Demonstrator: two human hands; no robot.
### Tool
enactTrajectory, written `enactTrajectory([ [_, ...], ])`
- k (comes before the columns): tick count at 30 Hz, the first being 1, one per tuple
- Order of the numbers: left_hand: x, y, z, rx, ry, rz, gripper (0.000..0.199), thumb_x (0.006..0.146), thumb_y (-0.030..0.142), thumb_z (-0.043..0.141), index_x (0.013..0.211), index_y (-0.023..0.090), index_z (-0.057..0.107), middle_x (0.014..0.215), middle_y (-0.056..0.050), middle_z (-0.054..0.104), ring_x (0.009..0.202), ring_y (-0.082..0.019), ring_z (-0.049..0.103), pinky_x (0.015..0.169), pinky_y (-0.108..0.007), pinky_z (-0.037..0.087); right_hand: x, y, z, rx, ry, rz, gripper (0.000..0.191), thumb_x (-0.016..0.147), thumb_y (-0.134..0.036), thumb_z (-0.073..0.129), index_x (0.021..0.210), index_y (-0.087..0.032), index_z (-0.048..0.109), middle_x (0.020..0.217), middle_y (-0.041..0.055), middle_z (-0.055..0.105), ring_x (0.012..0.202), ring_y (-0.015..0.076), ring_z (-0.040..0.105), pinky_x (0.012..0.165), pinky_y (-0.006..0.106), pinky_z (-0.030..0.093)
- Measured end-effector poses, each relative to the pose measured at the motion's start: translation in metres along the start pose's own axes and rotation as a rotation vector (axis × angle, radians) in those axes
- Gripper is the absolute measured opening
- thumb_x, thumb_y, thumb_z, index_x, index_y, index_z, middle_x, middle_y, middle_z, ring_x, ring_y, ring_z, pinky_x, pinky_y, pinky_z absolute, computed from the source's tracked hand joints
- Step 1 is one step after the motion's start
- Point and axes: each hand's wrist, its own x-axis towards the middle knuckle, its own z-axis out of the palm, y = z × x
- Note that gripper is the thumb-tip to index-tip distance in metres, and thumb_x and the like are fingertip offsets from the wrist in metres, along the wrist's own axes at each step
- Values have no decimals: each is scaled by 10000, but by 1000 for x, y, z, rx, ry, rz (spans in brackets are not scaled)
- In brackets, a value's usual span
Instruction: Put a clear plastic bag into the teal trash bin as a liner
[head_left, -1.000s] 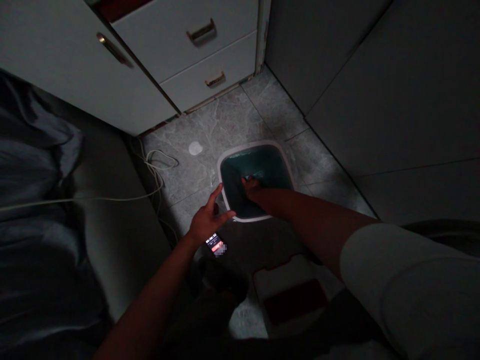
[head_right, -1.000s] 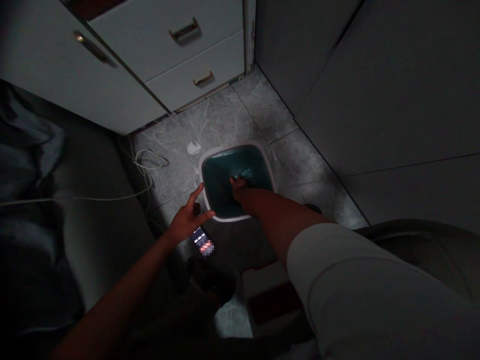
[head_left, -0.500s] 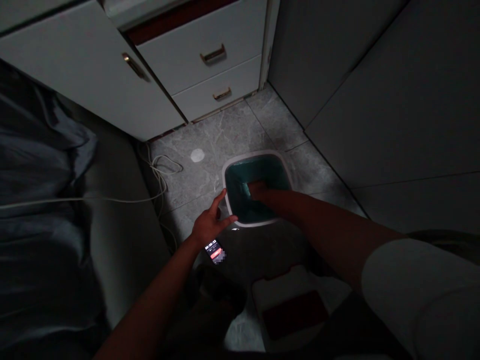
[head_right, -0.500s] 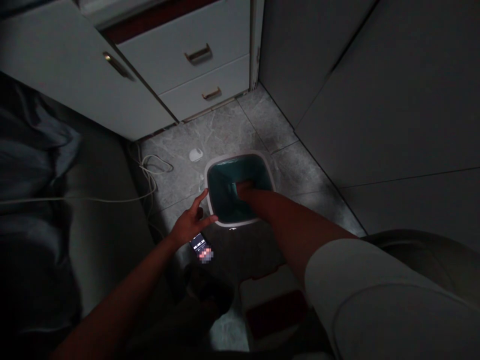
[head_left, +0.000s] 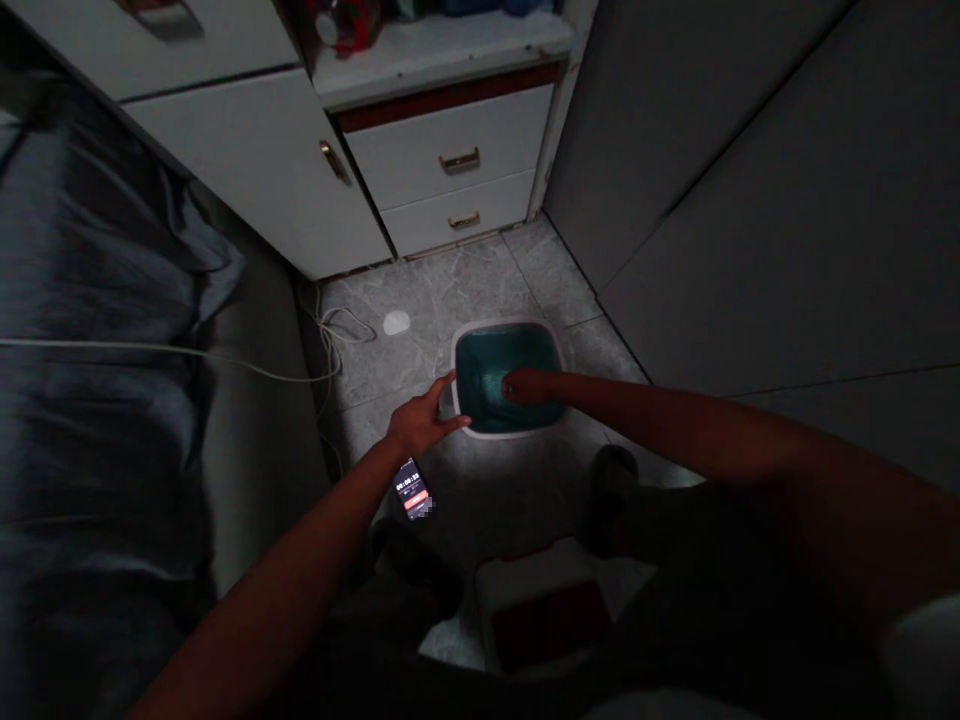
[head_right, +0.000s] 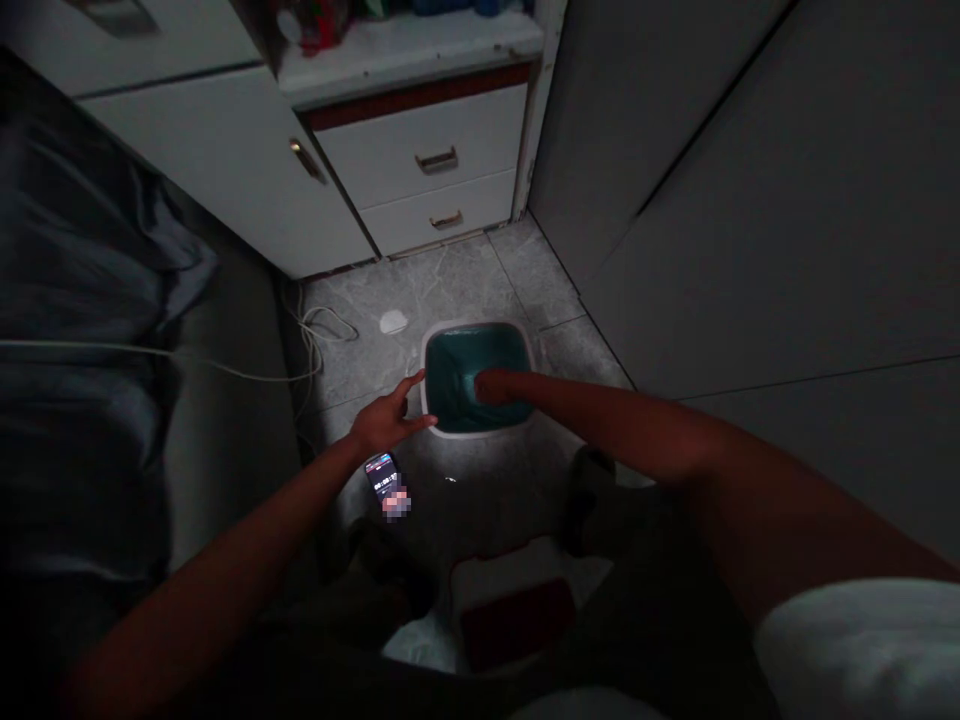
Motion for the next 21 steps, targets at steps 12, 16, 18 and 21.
enactTrajectory([
  [12,-33,51,-9,-570,318,87,152,757,303,655,744,212,534,571,93,380,544,-95,372,578,-239,307,-155,21,-55,144,368,-2,189,815,-303,714,731,-202,577,688,-10,606,656,149,565,618,260,403],
  [16,-16,57,-9,-705,289,7,754,699,215,681,1433,110,549,574,122,487,537,-100,451,590,-230,374,-130,21,-68,268,424,113,541,780,-183,706,1317,-164,645,655,-49,607,598,149,575,581,243,432],
  [18,0,68,-24,-741,327,66,985,692,184,697,1616,93,367,605,121,512,563,-100,485,615,-229,409,-122,12,-88,333,488,62,831,788,-160,683,1586,-151,451,660,-54,617,582,150,579,562,237,455],
  [21,-3,104,-67,-758,472,366,1133,754,195,744,1724,199,160,715,90,566,614,-93,522,648,-228,444,-136,-22,-126,377,719,-206,996,865,-224,643,1738,-216,164,836,4,706,604,147,595,559,251,505],
])
